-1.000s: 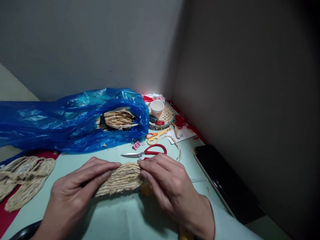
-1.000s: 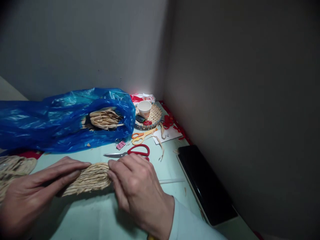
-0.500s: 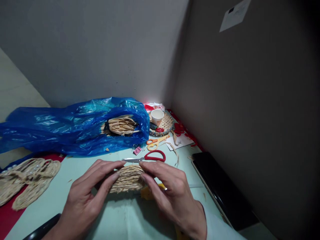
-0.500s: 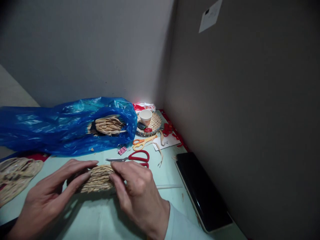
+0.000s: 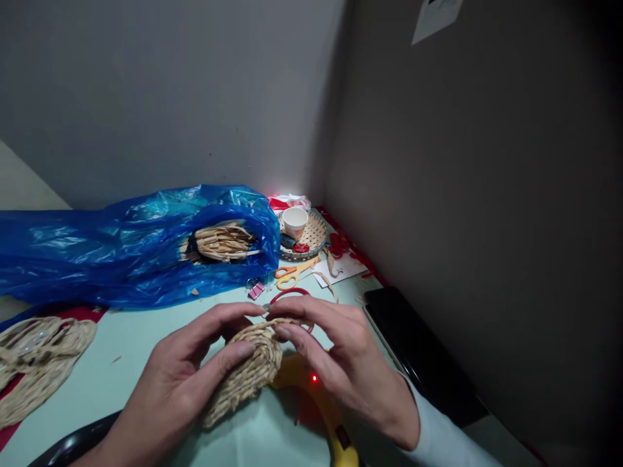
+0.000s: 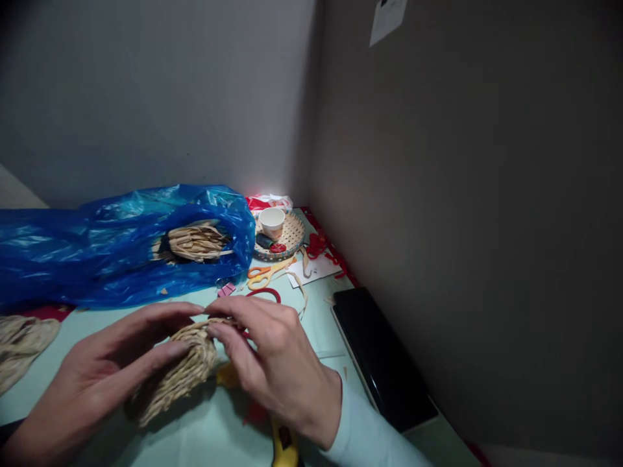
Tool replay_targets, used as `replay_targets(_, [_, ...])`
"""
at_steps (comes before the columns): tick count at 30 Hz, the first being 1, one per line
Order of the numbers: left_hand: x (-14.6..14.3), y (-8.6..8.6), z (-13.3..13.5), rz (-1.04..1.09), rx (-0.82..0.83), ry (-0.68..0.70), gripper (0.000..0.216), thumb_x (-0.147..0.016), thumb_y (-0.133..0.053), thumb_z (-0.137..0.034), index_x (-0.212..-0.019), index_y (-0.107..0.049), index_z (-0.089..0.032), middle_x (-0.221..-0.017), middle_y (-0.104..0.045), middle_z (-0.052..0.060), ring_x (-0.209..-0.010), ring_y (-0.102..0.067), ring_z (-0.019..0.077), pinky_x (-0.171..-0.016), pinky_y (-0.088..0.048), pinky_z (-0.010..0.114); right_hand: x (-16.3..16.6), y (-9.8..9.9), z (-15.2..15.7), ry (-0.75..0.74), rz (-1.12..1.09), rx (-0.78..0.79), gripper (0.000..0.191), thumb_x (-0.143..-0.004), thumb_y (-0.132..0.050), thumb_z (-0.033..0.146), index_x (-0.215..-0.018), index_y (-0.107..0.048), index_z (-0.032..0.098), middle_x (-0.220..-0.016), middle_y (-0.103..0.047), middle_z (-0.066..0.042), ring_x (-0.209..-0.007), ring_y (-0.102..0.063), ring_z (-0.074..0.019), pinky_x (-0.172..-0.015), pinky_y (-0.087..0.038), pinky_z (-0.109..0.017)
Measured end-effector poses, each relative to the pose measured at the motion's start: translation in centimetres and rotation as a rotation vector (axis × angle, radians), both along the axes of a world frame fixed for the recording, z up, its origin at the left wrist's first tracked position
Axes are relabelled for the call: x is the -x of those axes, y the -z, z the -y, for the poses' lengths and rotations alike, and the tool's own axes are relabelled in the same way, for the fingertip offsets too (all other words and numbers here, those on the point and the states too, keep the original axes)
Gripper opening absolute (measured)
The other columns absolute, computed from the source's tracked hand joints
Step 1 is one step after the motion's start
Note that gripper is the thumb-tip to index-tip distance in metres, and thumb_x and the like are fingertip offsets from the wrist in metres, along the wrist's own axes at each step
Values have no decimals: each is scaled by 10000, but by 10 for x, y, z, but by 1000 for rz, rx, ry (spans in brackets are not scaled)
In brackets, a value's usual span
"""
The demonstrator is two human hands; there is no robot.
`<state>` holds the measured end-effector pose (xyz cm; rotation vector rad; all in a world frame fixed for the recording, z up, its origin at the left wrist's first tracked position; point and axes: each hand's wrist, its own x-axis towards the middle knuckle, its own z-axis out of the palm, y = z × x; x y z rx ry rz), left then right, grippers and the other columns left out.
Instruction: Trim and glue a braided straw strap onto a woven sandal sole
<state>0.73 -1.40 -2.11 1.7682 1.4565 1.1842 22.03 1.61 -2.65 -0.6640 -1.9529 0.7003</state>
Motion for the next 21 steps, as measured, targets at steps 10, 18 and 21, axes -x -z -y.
replay_targets(10, [-4,-3,5,139,73,-86,73,-748,-814,-369,-784,-876,-379,-796,-865,-23,-686,-815,201,-627,-620,150,3,-6,5,76,-69,-1,115,-997,-665,128,-954,-770,111,-846,-796,-50,-773,-725,-139,-749,-554,-217])
replay_targets(18, [0,0,-2,119,163,-39,81,-756,-800,-372,-772,-877,-391,-799,-869,-27,-712,-819,190,-665,-611,131,4,-5,6,60,-88,136,172,-998,-652,121,-850,-735,149,-733,-722,27,-669,-676,-84,-700,-519,-150])
replay_targets(21, [1,3,-5,199,224,-21,65,-740,-817,-360,-761,-878,-365,-811,-871,-16,-715,-817,191,-643,-611,136,3,-4,1,30,-101,209,194,-1021,-623,167,-859,-729,175,-749,-721,29,-678,-690,-98,-691,-535,-179])
